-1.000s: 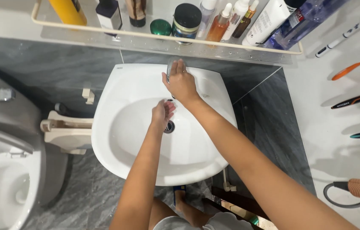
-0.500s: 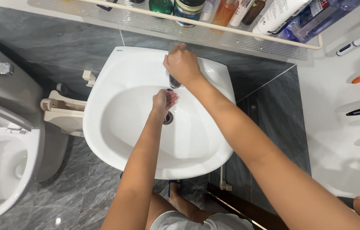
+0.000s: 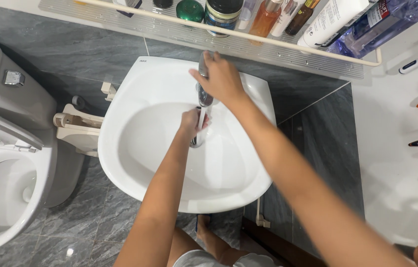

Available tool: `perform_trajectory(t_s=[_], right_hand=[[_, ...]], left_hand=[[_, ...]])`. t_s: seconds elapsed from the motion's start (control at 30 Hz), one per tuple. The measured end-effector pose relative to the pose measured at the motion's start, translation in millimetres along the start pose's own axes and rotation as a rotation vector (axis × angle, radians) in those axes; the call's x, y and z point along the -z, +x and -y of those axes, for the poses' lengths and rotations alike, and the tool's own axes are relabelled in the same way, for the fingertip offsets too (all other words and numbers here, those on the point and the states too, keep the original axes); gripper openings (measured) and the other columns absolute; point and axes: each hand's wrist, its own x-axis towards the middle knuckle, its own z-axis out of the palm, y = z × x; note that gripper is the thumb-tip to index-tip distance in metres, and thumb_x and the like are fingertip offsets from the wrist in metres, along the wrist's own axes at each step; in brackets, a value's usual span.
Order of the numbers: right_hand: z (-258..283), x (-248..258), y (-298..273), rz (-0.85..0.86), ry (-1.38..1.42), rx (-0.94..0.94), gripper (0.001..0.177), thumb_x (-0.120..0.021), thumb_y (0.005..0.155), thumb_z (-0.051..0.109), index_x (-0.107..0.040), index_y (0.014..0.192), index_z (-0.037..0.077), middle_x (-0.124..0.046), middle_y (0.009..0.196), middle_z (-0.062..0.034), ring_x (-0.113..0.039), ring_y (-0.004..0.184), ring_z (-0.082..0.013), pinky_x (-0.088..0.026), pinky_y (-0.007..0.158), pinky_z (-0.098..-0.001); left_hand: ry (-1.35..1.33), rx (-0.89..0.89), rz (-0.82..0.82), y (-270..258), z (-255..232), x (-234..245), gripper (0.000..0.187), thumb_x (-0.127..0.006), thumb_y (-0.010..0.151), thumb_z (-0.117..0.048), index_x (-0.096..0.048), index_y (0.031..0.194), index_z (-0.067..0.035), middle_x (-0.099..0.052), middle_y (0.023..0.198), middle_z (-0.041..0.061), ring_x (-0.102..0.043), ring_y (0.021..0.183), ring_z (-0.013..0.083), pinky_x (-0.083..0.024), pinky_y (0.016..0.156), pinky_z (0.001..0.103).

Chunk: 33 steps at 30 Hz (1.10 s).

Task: The person washes a white plastic basin with a pink rim in a bathroom sink, rinses it, and sets it aside. They then wash their hands with soap and water, dry them with a tissue, and walk to the kitchen to open a window before returning to the bathroom to wash their hands again.

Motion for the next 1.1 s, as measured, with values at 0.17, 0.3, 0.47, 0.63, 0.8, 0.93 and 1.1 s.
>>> perform_trajectory(t_s=[0.17, 0.3, 0.47, 0.63, 0.8, 0.93, 1.1], right_hand=[[26.0, -52.9, -117.0, -0.632, 0.831, -0.665, 0.042, -0.058, 0.108, 0.019, -0.053, 0.144, -0.003, -0.061, 0.142, -0.0147, -0.061, 0.130, -0.0227, -0.051, 0.112, -0.0358], [41.4, -113.9, -180.3, -0.147, 1.651, -1.669, 0.050, -0.056, 0.100, 0.040, -0.048, 0.146, 0.022, -0.058, 0.125, -0.0068, -0.057, 0.113, -0.0224, -0.049, 0.094, -0.0403], [29.1, -156.9, -179.0, -0.085, 1.810, -1.386, 0.031, -0.056, 0.102, 0.023, -0.051, 0.127, 0.005, -0.068, 0.107, -0.0160, -0.071, 0.091, -0.0314, -0.058, 0.076, -0.0458], [28.5, -186.4, -170.6, -0.171, 1.694, -1.434, 0.026, -0.056, 0.093, 0.029, -0.060, 0.107, 0.007, -0.069, 0.092, -0.0148, -0.072, 0.077, -0.0315, -0.057, 0.065, -0.0437], [6.9, -200.0, -178.9, -0.138, 0.959, -1.288, 0.019, -0.067, 0.085, 0.025, -0.068, 0.090, 0.007, -0.071, 0.083, -0.0143, -0.073, 0.072, -0.0310, -0.057, 0.065, -0.0413], [-20.2, -190.4, -173.5, 0.220, 0.478, -1.023, 0.015, -0.075, 0.078, 0.022, -0.075, 0.076, 0.008, -0.073, 0.075, -0.0140, -0.073, 0.068, -0.0306, -0.057, 0.064, -0.0393], [-10.2, -139.8, -182.0, 0.363, 0.271, -0.836, 0.042, -0.076, 0.090, 0.039, -0.073, 0.068, 0.004, -0.072, 0.067, -0.0083, -0.070, 0.063, -0.0235, -0.053, 0.063, -0.0357]], left_hand=[[0.271, -0.215, -0.106, 5.3, 29.9, -15.8, 0.018, -0.050, 0.095, -0.014, -0.063, 0.101, -0.003, -0.063, 0.071, 0.011, -0.058, 0.052, 0.0191, -0.049, 0.048, 0.038], [-0.036, -0.230, -0.128, 3.8, 48.6, -14.0, 0.044, -0.055, 0.108, -0.032, -0.071, 0.099, 0.008, -0.067, 0.076, 0.010, -0.057, 0.056, 0.0157, -0.047, 0.052, 0.032], [-0.208, -0.199, 0.018, 7.3, 71.5, -2.0, 0.032, -0.044, 0.097, -0.014, -0.067, 0.104, 0.008, -0.077, 0.086, 0.020, -0.067, 0.064, 0.0256, -0.056, 0.060, 0.037], [0.302, -0.203, -0.304, -20.7, 56.3, 6.4, 0.051, -0.037, 0.109, -0.033, -0.074, 0.114, 0.002, -0.077, 0.101, 0.017, -0.070, 0.094, 0.0328, -0.052, 0.088, 0.039], [0.870, -0.394, -0.336, -124.4, -4.5, -2.3, 0.042, -0.049, 0.102, -0.025, -0.057, 0.135, -0.001, -0.065, 0.126, 0.021, -0.059, 0.119, 0.0396, -0.045, 0.104, 0.048], [0.942, -0.959, -0.534, -190.0, -82.6, -22.1, 0.054, -0.056, 0.095, -0.009, -0.048, 0.148, -0.009, -0.054, 0.148, 0.017, -0.051, 0.137, 0.0365, -0.038, 0.117, 0.050], [1.714, -1.149, -0.219, -209.6, -136.1, -39.1, 0.104, -0.062, 0.069, 0.004, -0.017, 0.160, -0.019, -0.021, 0.166, 0.002, -0.038, 0.149, 0.0299, -0.024, 0.120, 0.057]])
